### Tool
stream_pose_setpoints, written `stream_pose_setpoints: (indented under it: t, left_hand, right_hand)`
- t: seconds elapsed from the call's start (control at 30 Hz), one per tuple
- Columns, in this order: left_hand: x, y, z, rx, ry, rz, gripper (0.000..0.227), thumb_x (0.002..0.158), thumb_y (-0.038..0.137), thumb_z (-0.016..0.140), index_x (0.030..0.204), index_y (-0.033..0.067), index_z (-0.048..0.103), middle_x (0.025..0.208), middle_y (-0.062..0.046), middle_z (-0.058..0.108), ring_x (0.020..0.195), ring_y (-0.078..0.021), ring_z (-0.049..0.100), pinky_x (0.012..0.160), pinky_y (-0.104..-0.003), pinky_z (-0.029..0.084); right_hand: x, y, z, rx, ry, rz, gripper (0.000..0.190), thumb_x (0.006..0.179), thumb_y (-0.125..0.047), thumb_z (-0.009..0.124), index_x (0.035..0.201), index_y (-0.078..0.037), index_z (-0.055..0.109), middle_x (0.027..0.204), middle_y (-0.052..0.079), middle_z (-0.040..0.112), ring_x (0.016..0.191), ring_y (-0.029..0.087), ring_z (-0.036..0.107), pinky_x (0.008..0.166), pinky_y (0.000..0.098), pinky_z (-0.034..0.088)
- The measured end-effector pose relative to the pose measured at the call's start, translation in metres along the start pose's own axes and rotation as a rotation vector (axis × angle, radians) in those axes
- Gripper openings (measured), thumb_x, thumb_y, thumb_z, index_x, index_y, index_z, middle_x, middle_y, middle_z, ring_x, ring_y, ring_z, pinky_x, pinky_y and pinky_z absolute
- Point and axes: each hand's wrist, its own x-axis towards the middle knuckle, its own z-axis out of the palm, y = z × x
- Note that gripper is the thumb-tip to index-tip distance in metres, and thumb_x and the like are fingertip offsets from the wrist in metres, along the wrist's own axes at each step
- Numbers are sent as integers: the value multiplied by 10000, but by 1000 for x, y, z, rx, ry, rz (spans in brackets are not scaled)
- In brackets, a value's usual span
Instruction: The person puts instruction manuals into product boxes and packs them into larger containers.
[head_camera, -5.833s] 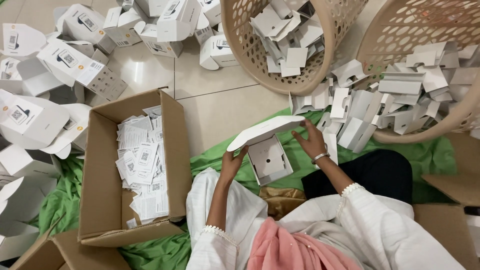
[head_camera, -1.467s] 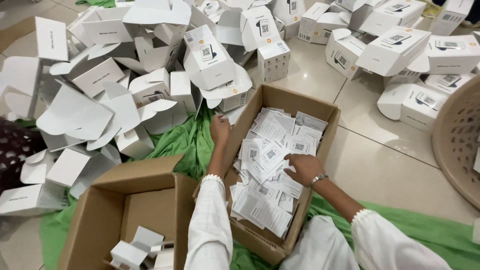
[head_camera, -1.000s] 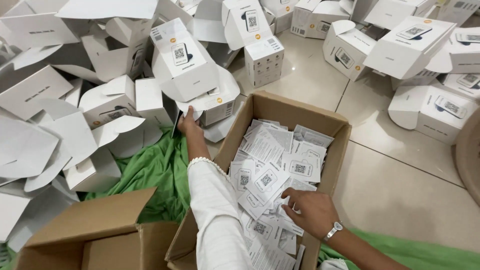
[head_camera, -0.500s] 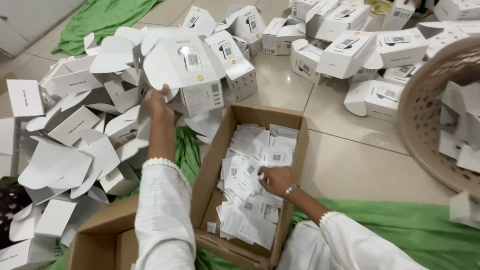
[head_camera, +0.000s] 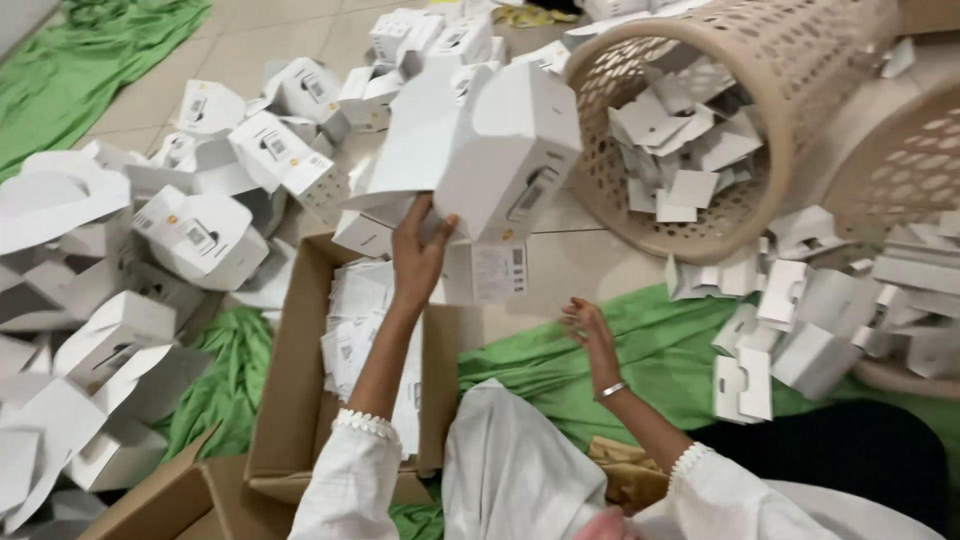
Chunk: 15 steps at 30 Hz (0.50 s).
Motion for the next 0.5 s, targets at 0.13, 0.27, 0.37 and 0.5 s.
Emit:
stream_pose_setpoints:
  t: [0.13,0.27,0.37,0.5]
  left_hand:
    - [-23,-18,85,-12,-279,69,422,936,155,729,1324,23,632,1202,-192,735,1078,-274,710,923,-366,543]
    - [-42,-7,130,96,-523,-30,422,919,159,736,1309,38,634,1119,-182,728,976,-307,712,853,-387,545]
    - [-63,-25,142,84,-471,168,298,913,100,725,1190,8,664,1179,-170,706,1028,-351,674,866,-417,538]
    - [-109,-67,138,242,-468,179,263,888,48,699,1151,38,709,1132,-137,723,1079,-343,660,897,-423,531]
  right_hand:
    - [21,-36,-101,41,193,74,710,1002,-622,392,1461,-91,494,1364,93,632,1275,234,607,1068,408,469]
    - [15,-103,-140,307,383,173,846,883,-748,358,1535,-210,325,1507,102,466,1394,300,483,1120,544,393]
    - [7,-110,-156,374,317,193,955,831,-813,328,1548,-184,317,1576,69,389,1434,287,398,1123,627,346]
    - [-6,-63,-178,440,166,188,1018,901,-841,348,1549,-57,394,1569,175,451,1452,334,419,1183,556,340]
